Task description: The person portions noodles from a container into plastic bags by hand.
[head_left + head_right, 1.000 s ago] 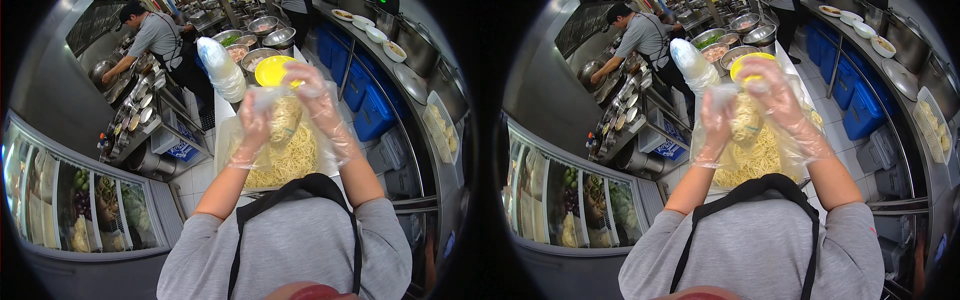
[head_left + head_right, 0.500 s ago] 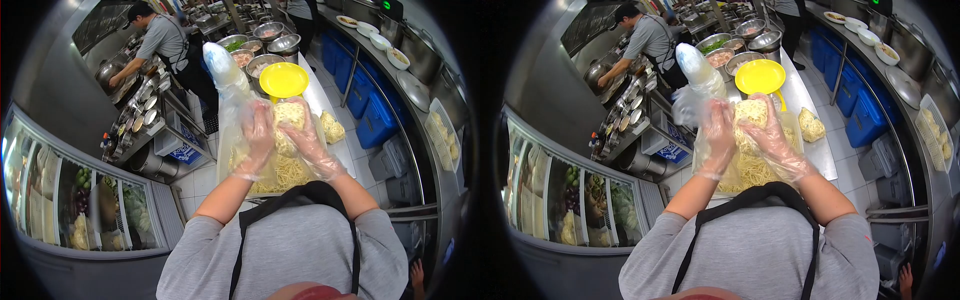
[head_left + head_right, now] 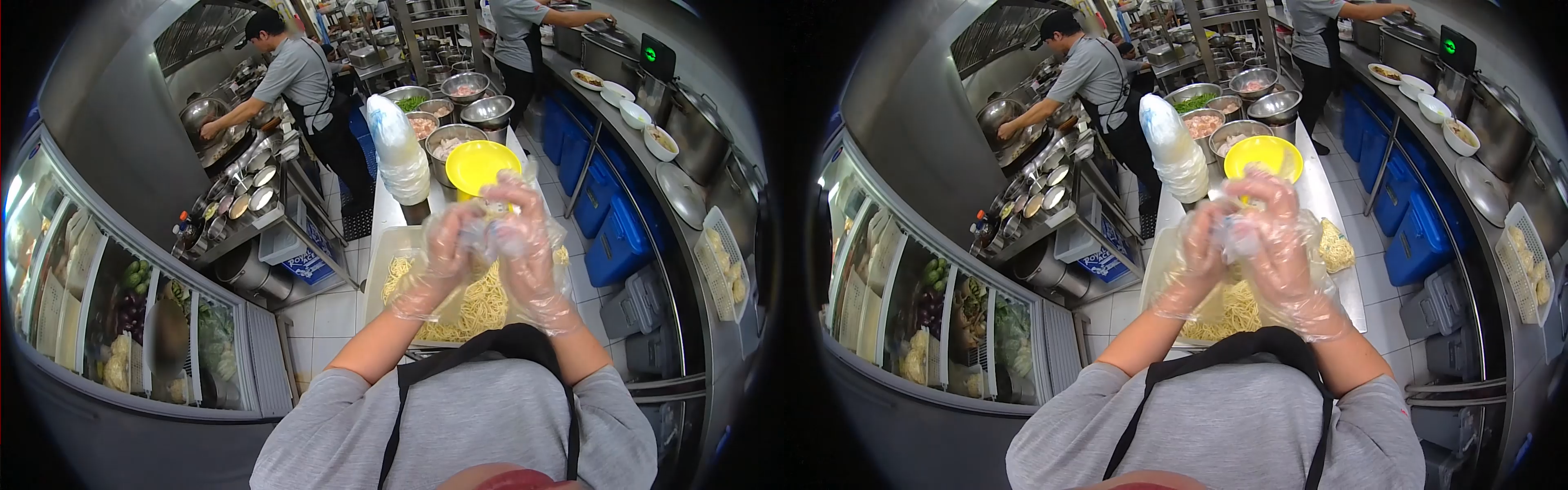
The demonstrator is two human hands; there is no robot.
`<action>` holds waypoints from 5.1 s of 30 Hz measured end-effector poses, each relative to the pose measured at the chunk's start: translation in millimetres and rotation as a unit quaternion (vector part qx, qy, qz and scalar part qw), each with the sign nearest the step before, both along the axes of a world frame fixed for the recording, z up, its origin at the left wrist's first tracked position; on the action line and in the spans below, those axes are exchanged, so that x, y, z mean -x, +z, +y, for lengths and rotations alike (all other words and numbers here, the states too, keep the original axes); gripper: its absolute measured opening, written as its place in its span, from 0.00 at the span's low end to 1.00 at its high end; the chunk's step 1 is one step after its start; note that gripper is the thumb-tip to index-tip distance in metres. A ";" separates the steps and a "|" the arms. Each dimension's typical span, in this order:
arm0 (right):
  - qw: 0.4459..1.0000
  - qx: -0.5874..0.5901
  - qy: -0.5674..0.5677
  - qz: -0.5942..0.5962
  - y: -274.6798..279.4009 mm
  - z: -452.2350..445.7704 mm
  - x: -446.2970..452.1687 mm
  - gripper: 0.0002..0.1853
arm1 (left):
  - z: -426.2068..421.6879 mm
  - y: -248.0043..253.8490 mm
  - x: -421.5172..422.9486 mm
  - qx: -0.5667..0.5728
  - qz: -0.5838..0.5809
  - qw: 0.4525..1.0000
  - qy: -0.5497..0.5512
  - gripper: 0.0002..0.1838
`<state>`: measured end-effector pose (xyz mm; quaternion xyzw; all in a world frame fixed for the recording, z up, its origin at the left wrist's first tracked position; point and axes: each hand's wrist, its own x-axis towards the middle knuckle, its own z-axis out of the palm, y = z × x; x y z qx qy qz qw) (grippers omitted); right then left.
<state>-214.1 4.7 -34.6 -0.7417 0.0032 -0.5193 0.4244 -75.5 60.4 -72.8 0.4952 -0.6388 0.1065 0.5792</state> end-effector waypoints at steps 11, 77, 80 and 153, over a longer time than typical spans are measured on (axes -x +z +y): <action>0.990 -0.127 0.000 -0.059 -43.4 19.5 -5.7 0.46 | 49.9 29.5 39.9 -0.076 0.188 0.977 -0.070 0.10; 0.894 -0.351 0.054 0.272 -153.9 -32.5 20.7 0.27 | -4.6 -129.3 -17.0 -0.358 0.227 0.900 -0.102 0.11; 0.850 -0.456 0.173 0.200 -173.4 -44.4 23.4 0.22 | -1.6 -111.9 -6.2 -0.356 0.159 0.916 -0.090 0.08; 0.943 -0.102 -0.086 0.307 -144.4 1.2 30.4 0.38 | -19.3 -170.8 -34.6 -0.229 0.299 0.894 -0.241 0.34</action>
